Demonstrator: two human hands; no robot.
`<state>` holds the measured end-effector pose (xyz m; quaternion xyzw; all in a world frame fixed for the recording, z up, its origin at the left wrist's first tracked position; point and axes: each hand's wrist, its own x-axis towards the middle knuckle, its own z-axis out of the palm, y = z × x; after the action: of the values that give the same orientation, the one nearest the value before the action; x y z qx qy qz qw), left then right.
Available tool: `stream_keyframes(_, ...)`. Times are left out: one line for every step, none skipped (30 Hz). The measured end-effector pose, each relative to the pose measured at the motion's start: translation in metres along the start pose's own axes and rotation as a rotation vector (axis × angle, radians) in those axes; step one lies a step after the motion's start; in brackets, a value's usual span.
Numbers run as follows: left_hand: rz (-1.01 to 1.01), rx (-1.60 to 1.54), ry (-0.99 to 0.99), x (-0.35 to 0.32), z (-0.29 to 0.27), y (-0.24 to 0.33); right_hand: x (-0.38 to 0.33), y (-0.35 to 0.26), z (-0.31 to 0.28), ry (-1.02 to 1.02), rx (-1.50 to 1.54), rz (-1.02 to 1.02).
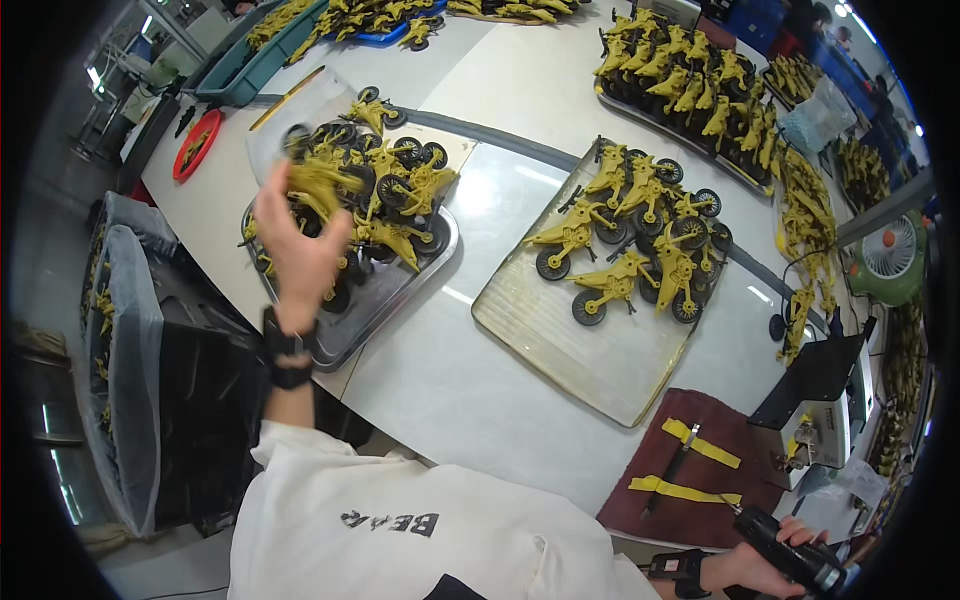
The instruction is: Using an electric screwdriver to fasten screws onto plastic toy motorcycle components at a factory workbench.
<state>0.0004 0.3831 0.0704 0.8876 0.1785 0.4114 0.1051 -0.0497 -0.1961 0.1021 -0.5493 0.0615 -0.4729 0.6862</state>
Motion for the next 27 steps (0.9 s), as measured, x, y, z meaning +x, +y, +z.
stream_keyframes(-0.011,0.107,0.024,0.009,-0.005,-0.034,0.001,0.001,-0.004,0.006,0.009,0.007)
stream_keyframes(-0.050,0.189,-0.022,0.012,-0.002,-0.067,0.001,0.003,-0.003,0.016,0.001,0.041)
stream_keyframes(-0.083,0.270,-0.068,0.015,-0.001,-0.088,0.001,0.004,-0.001,0.031,-0.007,0.076)
stream_keyframes(-0.128,0.292,-0.153,0.018,0.002,-0.095,-0.005,0.005,0.009,-0.017,-0.005,0.083)
stream_keyframes(-0.128,0.284,-0.150,0.021,0.006,-0.095,-0.008,0.007,0.012,-0.015,-0.004,0.074)
stream_keyframes(-0.011,0.130,-0.104,0.025,0.010,-0.083,-0.012,0.008,0.020,-0.045,0.000,0.080)
stream_keyframes(0.110,-0.018,-0.054,0.032,0.010,-0.064,-0.015,0.007,0.025,-0.071,0.007,0.091)
stream_keyframes(0.195,-0.132,-0.102,0.046,0.015,-0.019,-0.011,0.011,0.014,-0.042,0.010,0.097)
stream_keyframes(0.284,-0.208,-0.252,0.056,0.025,-0.003,-0.013,0.011,0.019,-0.039,0.009,0.093)
stream_keyframes(0.353,-0.094,-0.405,0.066,0.034,0.017,-0.015,0.009,0.023,-0.040,0.004,0.090)
stream_keyframes(0.426,0.074,-0.457,0.068,0.052,0.019,-0.018,0.007,0.030,-0.051,-0.001,0.085)
stream_keyframes(0.432,0.160,-0.518,0.068,0.067,0.013,-0.019,0.005,0.036,-0.063,0.001,0.094)
stream_keyframes(0.439,0.241,-0.575,0.070,0.080,0.006,-0.020,0.006,0.040,-0.072,0.003,0.095)
stream_keyframes(0.427,0.241,-0.569,0.073,0.082,0.001,-0.019,0.006,0.037,-0.129,0.018,0.091)
stream_keyframes(0.322,0.271,-0.776,0.079,0.088,-0.002,-0.022,0.004,0.037,-0.131,0.021,0.083)
stream_keyframes(0.211,0.302,-0.981,0.082,0.091,-0.003,-0.025,0.003,0.039,-0.093,0.001,0.087)
stream_keyframes(0.208,0.303,-0.976,0.083,0.089,-0.005,-0.026,0.004,0.039,-0.056,-0.019,0.093)
stream_keyframes(0.218,0.265,-0.916,0.081,0.085,-0.009,-0.027,0.002,0.037,-0.048,-0.034,0.096)
stream_keyframes(0.225,0.229,-0.857,0.079,0.081,-0.013,-0.027,0.003,0.034,-0.047,-0.037,0.099)
stream_keyframes(0.239,0.198,-0.769,0.080,0.074,-0.015,-0.026,0.005,0.031,-0.043,-0.046,0.111)
stream_keyframes(0.254,0.146,-0.680,0.080,0.073,-0.025,-0.024,0.006,0.029,-0.041,-0.056,0.123)
stream_keyframes(0.210,0.075,-0.610,0.080,0.068,-0.033,-0.023,0.008,0.029,-0.045,-0.059,0.130)
stream_keyframes(0.165,0.005,-0.540,0.079,0.060,-0.037,-0.022,0.009,0.029,-0.048,-0.068,0.129)
stream_keyframes(0.160,-0.008,-0.417,0.075,0.052,-0.042,-0.022,0.012,0.031,-0.052,-0.073,0.129)
stream_keyframes(0.094,-0.071,-0.374,0.072,0.044,-0.048,-0.021,0.014,0.032,-0.054,-0.073,0.135)
stream_keyframes(0.056,-0.094,-0.332,0.069,0.042,-0.066,-0.021,0.016,0.033,-0.071,-0.055,0.152)
stream_keyframes(0.015,-0.109,-0.286,0.065,0.036,-0.085,-0.020,0.018,0.035,-0.093,-0.031,0.174)
